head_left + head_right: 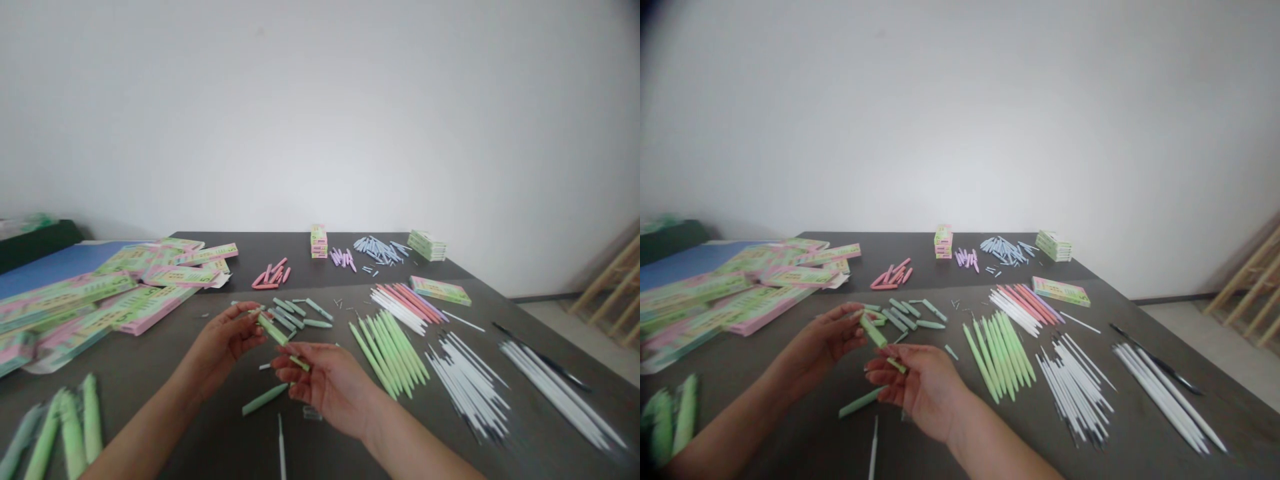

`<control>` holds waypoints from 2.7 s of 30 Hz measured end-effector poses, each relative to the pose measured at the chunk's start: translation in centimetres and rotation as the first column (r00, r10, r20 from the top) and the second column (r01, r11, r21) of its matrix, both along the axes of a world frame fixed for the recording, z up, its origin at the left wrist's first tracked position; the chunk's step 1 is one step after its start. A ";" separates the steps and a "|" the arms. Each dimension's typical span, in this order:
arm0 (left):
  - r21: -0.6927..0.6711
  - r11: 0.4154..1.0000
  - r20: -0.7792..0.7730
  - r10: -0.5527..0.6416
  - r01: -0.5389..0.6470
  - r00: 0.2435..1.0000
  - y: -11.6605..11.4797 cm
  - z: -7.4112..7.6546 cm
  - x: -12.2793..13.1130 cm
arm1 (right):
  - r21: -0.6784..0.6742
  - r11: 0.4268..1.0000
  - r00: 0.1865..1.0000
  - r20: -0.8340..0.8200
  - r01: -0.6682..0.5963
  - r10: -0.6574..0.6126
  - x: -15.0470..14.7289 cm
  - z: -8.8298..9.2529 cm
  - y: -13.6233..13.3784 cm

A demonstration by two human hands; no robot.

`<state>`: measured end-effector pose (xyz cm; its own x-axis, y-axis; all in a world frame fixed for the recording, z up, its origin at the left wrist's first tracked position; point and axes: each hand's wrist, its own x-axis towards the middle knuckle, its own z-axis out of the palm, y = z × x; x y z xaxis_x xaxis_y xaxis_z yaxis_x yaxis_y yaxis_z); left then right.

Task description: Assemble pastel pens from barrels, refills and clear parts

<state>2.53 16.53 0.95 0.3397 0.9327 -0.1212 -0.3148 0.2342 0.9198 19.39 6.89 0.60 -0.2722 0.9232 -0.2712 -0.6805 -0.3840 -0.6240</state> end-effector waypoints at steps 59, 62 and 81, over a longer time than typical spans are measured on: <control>0.138 0.977 0.194 0.132 -0.160 0.972 -5.2 2.6 2.2 | 0.077 0.990 0.972 0.195 0.117 -0.130 -1.0 -1.4 0.0; 0.134 0.987 0.080 0.077 -0.087 0.994 -4.7 2.3 2.3 | 0.084 0.991 0.972 0.199 0.107 -0.122 -0.9 -1.2 0.1; -0.037 0.993 0.350 -0.096 0.117 0.932 -4.0 1.8 1.9 | 0.035 0.999 0.944 0.330 -0.019 0.006 -1.2 -1.8 -0.2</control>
